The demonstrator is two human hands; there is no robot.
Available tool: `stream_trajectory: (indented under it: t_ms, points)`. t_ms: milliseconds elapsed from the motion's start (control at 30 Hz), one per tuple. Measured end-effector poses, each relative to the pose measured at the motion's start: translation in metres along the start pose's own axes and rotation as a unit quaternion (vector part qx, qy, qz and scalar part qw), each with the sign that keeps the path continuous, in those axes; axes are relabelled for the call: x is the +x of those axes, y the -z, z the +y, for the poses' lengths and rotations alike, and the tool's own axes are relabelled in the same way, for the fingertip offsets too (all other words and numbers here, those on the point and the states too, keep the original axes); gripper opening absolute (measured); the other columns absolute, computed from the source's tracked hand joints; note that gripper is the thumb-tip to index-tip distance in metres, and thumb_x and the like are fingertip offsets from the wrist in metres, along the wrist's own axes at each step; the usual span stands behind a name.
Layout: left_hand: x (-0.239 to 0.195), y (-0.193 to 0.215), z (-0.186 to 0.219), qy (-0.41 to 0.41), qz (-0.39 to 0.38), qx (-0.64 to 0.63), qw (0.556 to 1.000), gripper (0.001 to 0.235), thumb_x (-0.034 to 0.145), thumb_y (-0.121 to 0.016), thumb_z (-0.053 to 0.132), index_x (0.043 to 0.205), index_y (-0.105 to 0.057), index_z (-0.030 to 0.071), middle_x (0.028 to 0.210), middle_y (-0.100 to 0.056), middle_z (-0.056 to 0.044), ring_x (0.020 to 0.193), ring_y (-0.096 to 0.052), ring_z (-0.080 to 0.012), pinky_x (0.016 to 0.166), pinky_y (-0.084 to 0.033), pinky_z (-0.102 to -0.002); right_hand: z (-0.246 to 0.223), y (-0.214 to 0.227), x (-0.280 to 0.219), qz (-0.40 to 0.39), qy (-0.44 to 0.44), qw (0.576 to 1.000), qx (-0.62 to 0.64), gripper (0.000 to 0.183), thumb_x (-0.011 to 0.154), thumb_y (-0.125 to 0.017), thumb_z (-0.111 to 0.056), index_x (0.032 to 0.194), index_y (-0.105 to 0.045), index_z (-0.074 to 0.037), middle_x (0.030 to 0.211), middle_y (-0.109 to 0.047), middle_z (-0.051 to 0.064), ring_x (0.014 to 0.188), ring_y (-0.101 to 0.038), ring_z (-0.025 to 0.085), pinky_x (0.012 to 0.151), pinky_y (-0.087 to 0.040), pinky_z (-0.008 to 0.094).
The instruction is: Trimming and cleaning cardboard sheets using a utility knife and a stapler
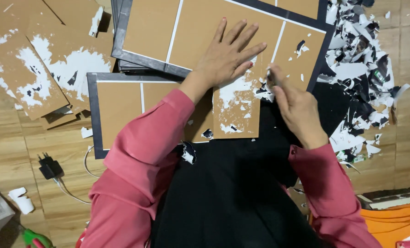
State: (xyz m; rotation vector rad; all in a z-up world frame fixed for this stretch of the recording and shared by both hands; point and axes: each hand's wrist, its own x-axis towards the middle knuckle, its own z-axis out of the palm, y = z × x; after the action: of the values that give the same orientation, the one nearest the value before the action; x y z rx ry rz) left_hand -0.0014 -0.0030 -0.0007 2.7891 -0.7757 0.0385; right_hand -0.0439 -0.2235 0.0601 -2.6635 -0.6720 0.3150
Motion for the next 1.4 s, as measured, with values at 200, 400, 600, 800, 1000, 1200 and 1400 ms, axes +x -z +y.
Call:
stream_trajectory:
  t_ms: [200,400,600,800,1000,1200,1400]
  points:
    - [-0.001,-0.004,-0.003,-0.006,0.021,0.012,1.0,0.044,0.101,-0.043,0.033,0.141,-0.024,0.029,0.145,-0.017,-0.011,0.133,-0.016,-0.0358,0.104,-0.009,-0.06,-0.001,-0.015,-0.038,0.006,-0.142,0.981,0.13,0.042,0.089,-0.051,-0.029,0.127,-0.049,-0.012,0.062,-0.049,0.01,0.054,-0.041,0.015,0.059,-0.037,0.027]
    - [-0.002,0.0,0.003,0.046,-0.008,0.008,0.999,0.048,0.101,-0.035,0.035,0.144,-0.018,0.023,0.148,-0.01,-0.006,0.136,-0.008,-0.0295,0.104,-0.001,-0.061,-0.006,-0.074,-0.071,-0.014,-0.19,0.881,0.432,0.021,0.082,-0.061,-0.012,0.101,-0.059,-0.006,0.062,-0.053,-0.004,0.062,-0.058,0.003,0.056,-0.039,0.012]
    - [-0.025,0.029,0.041,0.069,-0.127,0.027,0.989,0.059,0.1,-0.015,0.048,0.144,0.003,0.015,0.147,0.012,-0.003,0.135,0.012,-0.0178,0.109,0.009,-0.053,-0.003,-0.09,-0.071,0.019,-0.174,0.793,0.583,0.009,0.086,-0.055,-0.009,0.092,-0.051,-0.003,0.065,-0.061,0.01,0.03,-0.028,0.003,0.03,-0.02,0.015]
    - [-0.109,-0.007,0.09,-0.171,-0.006,-0.313,0.934,0.041,0.094,-0.032,0.031,0.125,-0.05,0.01,0.135,-0.041,-0.017,0.128,-0.033,-0.0349,0.104,-0.02,-0.054,0.012,-0.105,-0.073,0.056,-0.14,0.769,0.621,0.019,0.086,-0.055,-0.004,0.102,-0.053,0.006,0.061,-0.059,0.013,0.025,-0.036,0.005,0.023,-0.028,0.016]
    - [-0.143,0.047,0.095,0.039,0.214,-0.5,0.838,0.017,0.085,-0.054,0.022,0.074,-0.067,0.016,0.074,-0.068,0.0,0.069,-0.066,-0.0186,0.067,-0.051,-0.028,-0.024,-0.073,-0.079,0.072,-0.102,0.805,0.58,0.02,0.085,-0.055,-0.005,0.103,-0.053,0.004,0.067,-0.061,0.015,0.033,-0.043,0.003,0.028,-0.03,0.012]
    - [-0.151,0.028,0.094,0.23,0.334,-0.536,0.74,0.067,0.081,-0.061,0.042,0.132,-0.031,0.009,0.123,-0.043,-0.016,0.109,-0.049,-0.0334,0.09,-0.043,-0.047,-0.027,-0.073,-0.087,0.061,-0.036,0.835,0.546,0.018,0.081,-0.06,-0.002,0.099,-0.058,0.002,0.078,-0.066,0.017,0.059,-0.064,0.015,0.04,-0.045,0.016]
    - [-0.152,0.001,0.118,0.213,0.361,-0.643,0.641,0.036,0.09,-0.055,0.015,0.121,-0.043,0.004,0.098,-0.059,-0.004,0.088,-0.056,-0.0101,0.079,-0.05,-0.031,-0.028,-0.083,-0.103,0.028,0.002,0.837,0.546,0.02,0.08,-0.06,-0.001,0.1,-0.059,0.003,0.071,-0.065,0.013,0.058,-0.062,0.012,0.055,-0.053,0.024]
